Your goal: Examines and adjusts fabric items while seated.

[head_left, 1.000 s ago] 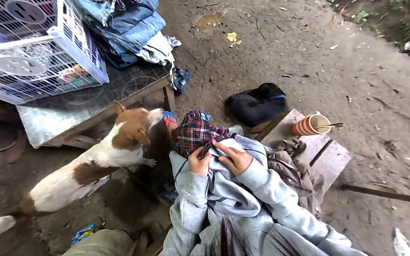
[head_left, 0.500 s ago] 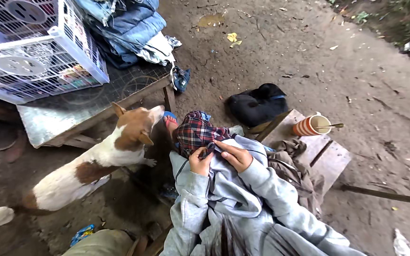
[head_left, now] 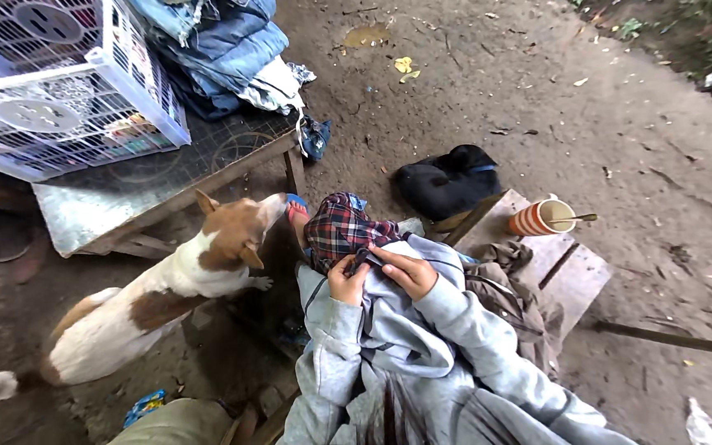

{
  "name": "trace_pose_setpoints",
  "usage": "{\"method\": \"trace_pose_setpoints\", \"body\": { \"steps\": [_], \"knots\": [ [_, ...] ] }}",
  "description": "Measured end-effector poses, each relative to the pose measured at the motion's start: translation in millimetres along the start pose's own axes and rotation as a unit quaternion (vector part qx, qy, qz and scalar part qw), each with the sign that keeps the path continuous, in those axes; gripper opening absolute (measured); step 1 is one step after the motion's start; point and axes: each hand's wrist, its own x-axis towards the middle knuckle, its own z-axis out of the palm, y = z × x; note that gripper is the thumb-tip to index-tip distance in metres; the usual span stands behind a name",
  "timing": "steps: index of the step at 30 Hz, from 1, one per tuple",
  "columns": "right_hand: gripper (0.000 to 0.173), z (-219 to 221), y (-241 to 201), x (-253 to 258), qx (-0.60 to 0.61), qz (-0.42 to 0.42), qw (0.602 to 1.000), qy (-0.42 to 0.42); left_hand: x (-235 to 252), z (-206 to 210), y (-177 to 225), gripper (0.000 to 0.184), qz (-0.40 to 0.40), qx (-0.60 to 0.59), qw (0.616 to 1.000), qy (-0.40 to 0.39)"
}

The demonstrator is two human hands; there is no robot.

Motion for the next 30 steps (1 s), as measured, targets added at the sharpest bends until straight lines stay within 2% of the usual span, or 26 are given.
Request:
{"method": "trace_pose_setpoints", "body": {
  "steps": [2,6,10,15,30],
  "knots": [
    [0.043,0,-2,-1,-0.008,0.009,1.0,-0.006,0,0,0,0.017,0.001,0.004,1.0,0.001],
    [0.048,-7,-15,0,-0.066,0.066,0.993,-0.073,0,-1,2,0.02,-0.009,0.019,1.0,-0.001],
    [0.043,-3,-8,-1,-0.043,0.036,0.998,-0.03,0,0,3,0.019,-0.012,0.013,1.0,0.003],
    [0.046,-5,-9,1,-0.038,0.035,0.997,-0.052,0,1,4,0.019,-0.015,0.017,1.0,0.006],
    [0.044,-4,-6,2,-0.025,0.027,0.998,-0.051,0,0,5,0.02,-0.015,0.027,1.0,0.002]
  ]
}}
